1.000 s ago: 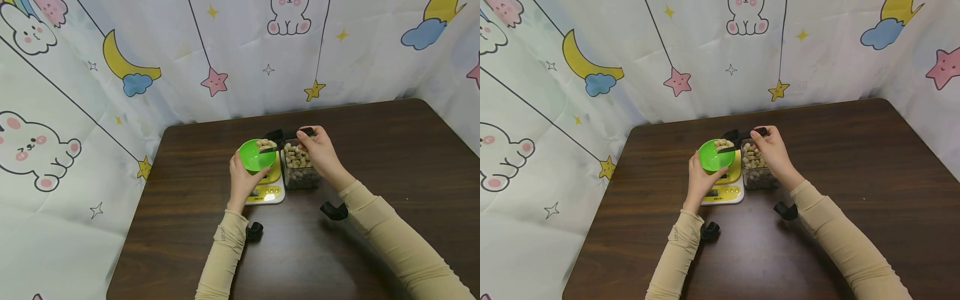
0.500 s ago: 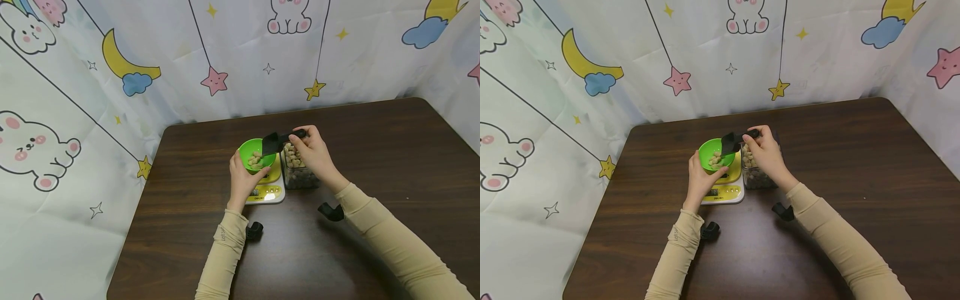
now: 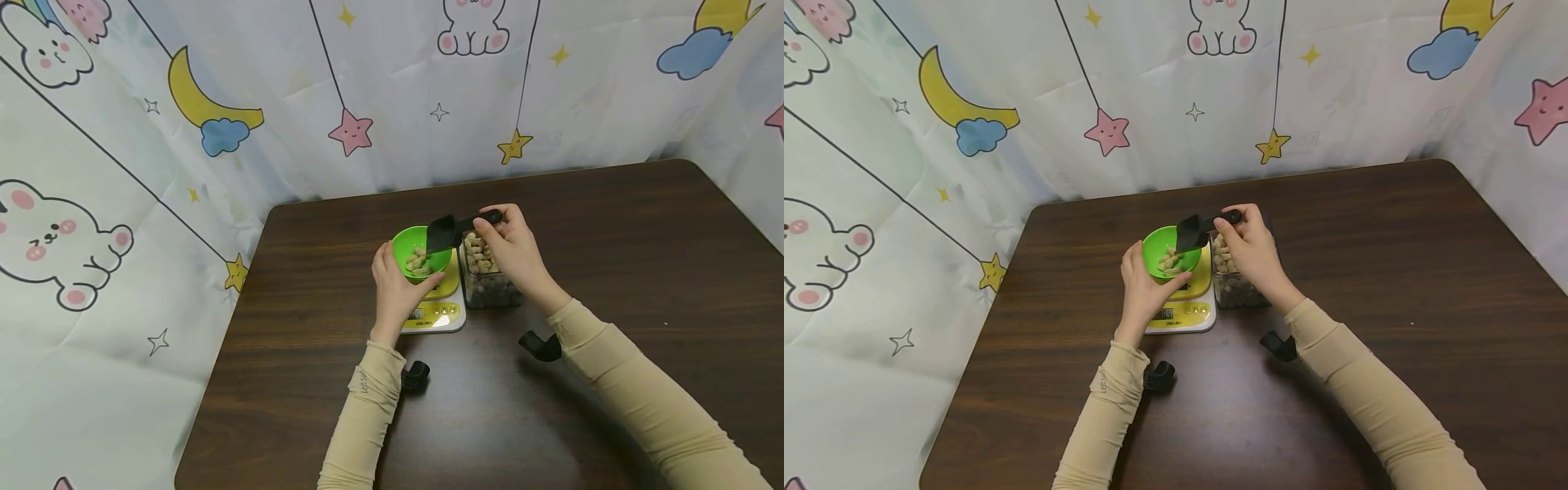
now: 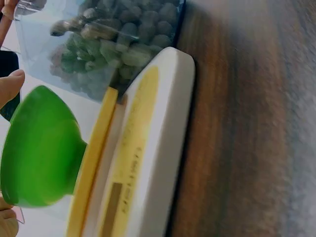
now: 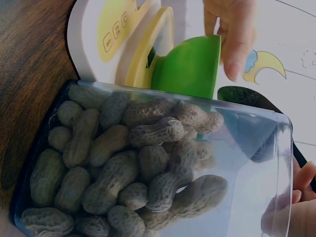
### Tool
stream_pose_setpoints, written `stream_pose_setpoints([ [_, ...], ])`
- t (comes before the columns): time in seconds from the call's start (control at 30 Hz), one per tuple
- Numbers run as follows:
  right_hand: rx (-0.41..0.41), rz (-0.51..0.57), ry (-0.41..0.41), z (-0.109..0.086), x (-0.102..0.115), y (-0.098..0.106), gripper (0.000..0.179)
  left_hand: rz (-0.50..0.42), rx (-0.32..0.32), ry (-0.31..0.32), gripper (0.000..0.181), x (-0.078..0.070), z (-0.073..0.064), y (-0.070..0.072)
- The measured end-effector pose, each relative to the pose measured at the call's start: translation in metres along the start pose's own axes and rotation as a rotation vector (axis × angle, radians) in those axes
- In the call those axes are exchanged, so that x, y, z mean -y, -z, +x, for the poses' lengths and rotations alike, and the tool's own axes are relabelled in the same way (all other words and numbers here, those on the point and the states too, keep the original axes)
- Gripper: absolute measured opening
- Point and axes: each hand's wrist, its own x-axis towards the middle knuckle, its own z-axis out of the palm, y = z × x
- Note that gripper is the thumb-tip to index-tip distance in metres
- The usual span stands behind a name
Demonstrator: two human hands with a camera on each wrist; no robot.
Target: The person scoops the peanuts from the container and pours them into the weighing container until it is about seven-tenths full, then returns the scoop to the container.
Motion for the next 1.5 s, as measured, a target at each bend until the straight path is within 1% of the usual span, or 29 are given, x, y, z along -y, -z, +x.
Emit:
stream_pose_setpoints([
  [0.17,-0.021,0.085,0.023,-0.003,0.003,0.0,0.04,0.003,-0.008,-0.03,0.109,-0.008,0.001,0.005],
  [0.3,-0.05,0.122,0.044,-0.003,0.005,0.001,0.038,-0.008,0.015,-0.068,0.11,-0.017,0.0,0.008],
  [0.53,-0.076,0.136,0.062,-0.005,0.011,0.008,0.035,-0.038,0.042,-0.127,0.11,-0.034,-0.001,0.012],
  [0.67,-0.118,0.2,0.094,-0.006,0.013,0.012,0.035,-0.072,0.063,-0.143,0.11,-0.044,-0.001,0.014],
  [0.9,-0.189,0.355,0.147,-0.005,0.012,0.023,0.024,-0.044,0.075,-0.183,0.111,-0.055,-0.002,0.013],
  [1.07,-0.226,0.441,0.163,-0.004,0.01,0.033,0.021,-0.053,0.095,-0.205,0.11,-0.062,-0.004,0.013],
  [1.2,-0.255,0.489,0.16,-0.005,0.009,0.041,0.02,-0.047,0.112,-0.221,0.109,-0.067,-0.005,0.01],
  [1.3,-0.281,0.516,0.147,-0.006,0.007,0.046,0.02,-0.04,0.113,-0.233,0.109,-0.07,-0.005,0.008],
  [1.5,-0.355,0.592,0.136,-0.006,0.003,0.058,0.02,-0.004,0.124,-0.268,0.107,-0.074,-0.006,0.002],
])
